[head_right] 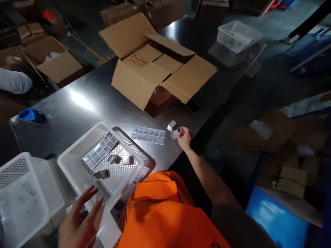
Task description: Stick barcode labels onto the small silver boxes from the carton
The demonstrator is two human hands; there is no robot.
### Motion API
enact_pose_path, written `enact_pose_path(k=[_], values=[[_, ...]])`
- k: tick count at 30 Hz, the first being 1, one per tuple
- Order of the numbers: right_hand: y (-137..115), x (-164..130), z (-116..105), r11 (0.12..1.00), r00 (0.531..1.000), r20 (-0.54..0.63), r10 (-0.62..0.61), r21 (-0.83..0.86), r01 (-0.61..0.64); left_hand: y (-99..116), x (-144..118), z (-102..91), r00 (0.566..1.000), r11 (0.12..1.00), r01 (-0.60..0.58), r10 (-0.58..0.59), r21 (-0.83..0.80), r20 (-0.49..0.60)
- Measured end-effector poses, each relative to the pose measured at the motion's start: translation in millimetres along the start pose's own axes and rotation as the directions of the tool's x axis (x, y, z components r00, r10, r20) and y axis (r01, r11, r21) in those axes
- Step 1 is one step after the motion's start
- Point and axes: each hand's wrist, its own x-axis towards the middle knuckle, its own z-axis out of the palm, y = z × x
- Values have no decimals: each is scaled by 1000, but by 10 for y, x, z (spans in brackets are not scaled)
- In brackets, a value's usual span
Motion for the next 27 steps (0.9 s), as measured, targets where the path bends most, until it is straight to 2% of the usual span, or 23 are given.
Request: enact_pose_path(k=[3, 6, 9, 12, 14, 16, 17, 18, 19, 20, 21, 22, 23, 24, 25, 26, 27], values=[[89, 295, 42, 997, 999, -21, -36, -62, 35, 191, -19, 56, 1000, 1000, 18, -18, -5, 9], [96, 520, 179, 970, 994, -4, -106, -219, 103, 262, 27, 74, 1000, 1000, -11, 11, -6, -19], [80, 757, 331, 904, 981, 73, -178, -382, 192, 165, 105, 52, 998, 1000, 13, -13, 3, -61], [-45, 914, 442, 887, 974, 125, -190, -402, 225, 18, 169, 26, 989, 999, 52, -51, 7, -142], [-248, 861, 510, 888, 984, 45, -175, -425, 177, -35, 200, 22, 969, 999, 47, -48, -11, -242], [-546, 606, 600, 911, 977, -50, -208, -375, 174, -31, 225, 29, 939, 999, 10, -20, -33, -344], [-717, 396, 655, 931, 969, -45, -245, -290, 222, -10, 238, 38, 921, 999, -20, 0, -46, -389], [-893, 136, 711, 941, 953, 27, -302, -150, 303, 20, 253, 49, 906, 997, -57, 26, -59, -423], [-1065, -160, 766, 929, 913, 172, -370, 51, 367, 55, 269, 64, 894, 992, -98, 54, -77, -446], [-1226, -477, 816, 897, 828, 358, -432, 262, 355, 90, 285, 82, 885, 986, -138, 79, -97, -458], [-1371, -795, 860, 874, 681, 563, -468, 408, 263, 120, 298, 103, 879, 977, -174, 99, -121, -466], [-1496, -1093, 899, 872, 516, 717, -469, 469, 141, 141, 308, 122, 875, 967, -207, 116, -146, -469], [-1599, -1355, 934, 883, 336, 826, -452, 467, 39, 147, 313, 139, 873, 957, -232, 127, -172, -471], [-1681, -1567, 968, 901, 204, 888, -413, 430, -50, 136, 314, 151, 873, 947, -246, 125, -205, -471], [-1742, -1725, 999, 914, 129, 917, -376, 391, -112, 105, 313, 156, 881, 936, -244, 106, -253, -461], [-1782, -1830, 1028, 919, 106, 930, -353, 365, -147, 55, 312, 153, 904, 919, -226, 74, -324, -421], [-1805, -1889, 1052, 919, 128, 931, -341, 359, -161, -12, 313, 145, 938, 891, -188, 38, -414, -345]])
